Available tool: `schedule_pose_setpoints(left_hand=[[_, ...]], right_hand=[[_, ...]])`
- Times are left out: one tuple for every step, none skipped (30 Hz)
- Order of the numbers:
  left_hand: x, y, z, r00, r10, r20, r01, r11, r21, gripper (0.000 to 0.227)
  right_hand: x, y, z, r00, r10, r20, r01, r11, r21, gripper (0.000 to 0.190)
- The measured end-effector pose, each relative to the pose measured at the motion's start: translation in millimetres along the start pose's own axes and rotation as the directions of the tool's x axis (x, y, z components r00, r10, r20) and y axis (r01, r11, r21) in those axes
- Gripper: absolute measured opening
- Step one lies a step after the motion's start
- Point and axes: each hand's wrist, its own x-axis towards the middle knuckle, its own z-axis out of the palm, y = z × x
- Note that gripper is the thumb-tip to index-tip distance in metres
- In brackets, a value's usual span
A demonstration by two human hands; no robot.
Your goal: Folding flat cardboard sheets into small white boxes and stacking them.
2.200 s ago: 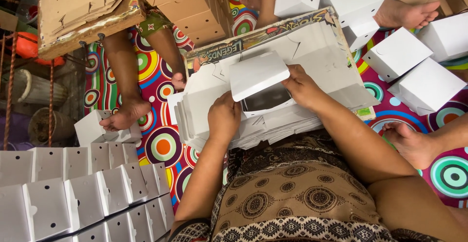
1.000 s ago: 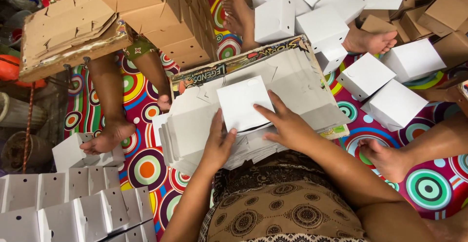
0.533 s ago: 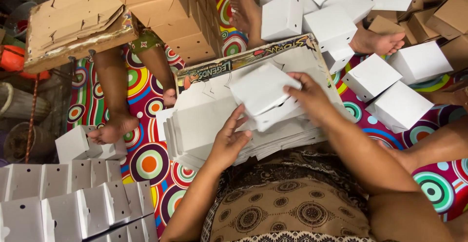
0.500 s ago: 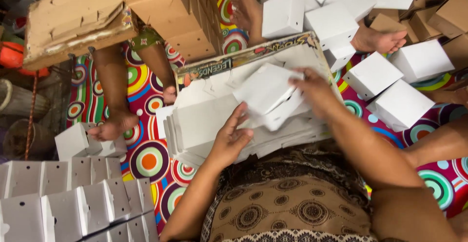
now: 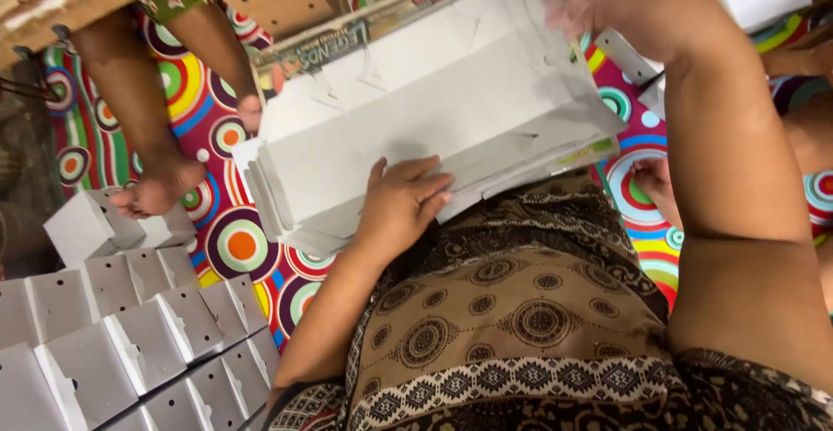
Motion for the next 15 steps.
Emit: schedule_pose_setpoints(left_hand=[[4.8,-4.2,0.3,0.999,0.002,-0.052,-0.003,1.0,-0.009,0.032],[2.3,-8.3,6.7,0.999,0.0,-0.046,0.0,1.0,-0.012,0.032],[2.7,-12.2,9.1,0.999,-0.008,-0.048,0.008,1.0,0.003,0.033],[2.9,-15.1,10.4,0.999,-0.016,-0.05,0.017,1.0,0.019,0.034],[3.7,-14.9,9.7,0.999,-0.015,-0.052,0.016,1.0,0.021,0.034],[4.7,-14.5,9.1,0.999,-0.025,-0.035,0.025,1.0,0.012,0.036],[5.0,-13.5,9.7,0.999,-0.032,-0.012,0.032,0.999,0.0,0.037],[5.0,-13.8,9.8,1.0,-0.03,-0.008,0.03,1.0,0.0,0.037],[6.0,-14.2,9.5,0.999,-0.038,0.0,0.038,0.999,-0.002,0.036],[7.1,-14.6,8.9,0.999,-0.047,0.008,0.047,0.999,-0.005,0.036],[8.1,-15.4,7.7,0.999,-0.047,0.008,0.047,0.999,-0.002,0.036],[9.0,-16.4,6.5,0.999,-0.032,-0.012,0.032,0.999,0.003,0.034],[8.8,-17.0,6.0,0.999,-0.018,-0.03,0.018,1.0,0.008,0.032],[9.4,-17.6,5.8,0.999,-0.019,-0.028,0.02,1.0,0.01,0.032],[10.0,-18.2,5.0,0.999,-0.026,-0.022,0.026,1.0,0.009,0.032]], right_hand=[[-21.6,-15.3,11.7,0.972,0.077,0.221,0.011,0.928,-0.372,0.024],[-33.3,7.8,13.8,0.972,0.083,0.221,0.005,0.929,-0.371,0.024],[-42.6,25.6,14.6,0.939,0.126,0.319,0.05,0.871,-0.489,0.038],[-52.4,42.1,15.3,0.896,0.182,0.406,0.107,0.797,-0.594,0.055],[-55.8,47.5,16.2,0.896,0.179,0.406,0.11,0.797,-0.594,0.055],[-59.3,53.0,16.7,0.912,0.216,0.348,0.057,0.775,-0.629,0.045],[-65.5,60.1,17.2,0.924,0.256,0.285,-0.005,0.752,-0.659,0.036],[-64.7,62.3,16.6,0.924,0.257,0.282,-0.009,0.754,-0.657,0.036],[-62.9,63.9,15.4,0.922,0.265,0.283,-0.027,0.771,-0.637,0.036],[-61.0,65.2,14.3,0.919,0.274,0.284,-0.044,0.787,-0.616,0.036],[-58.3,64.8,12.3,0.919,0.272,0.284,-0.043,0.788,-0.614,0.036],[-55.5,64.5,10.5,0.916,0.254,0.311,-0.029,0.814,-0.581,0.036],[-53.6,64.9,9.2,0.911,0.236,0.337,-0.015,0.838,-0.545,0.036],[-50.2,67.5,6.7,0.911,0.235,0.339,-0.015,0.84,-0.543,0.036],[-46.6,69.6,4.5,0.905,0.28,0.32,-0.083,0.854,-0.513,0.036]])
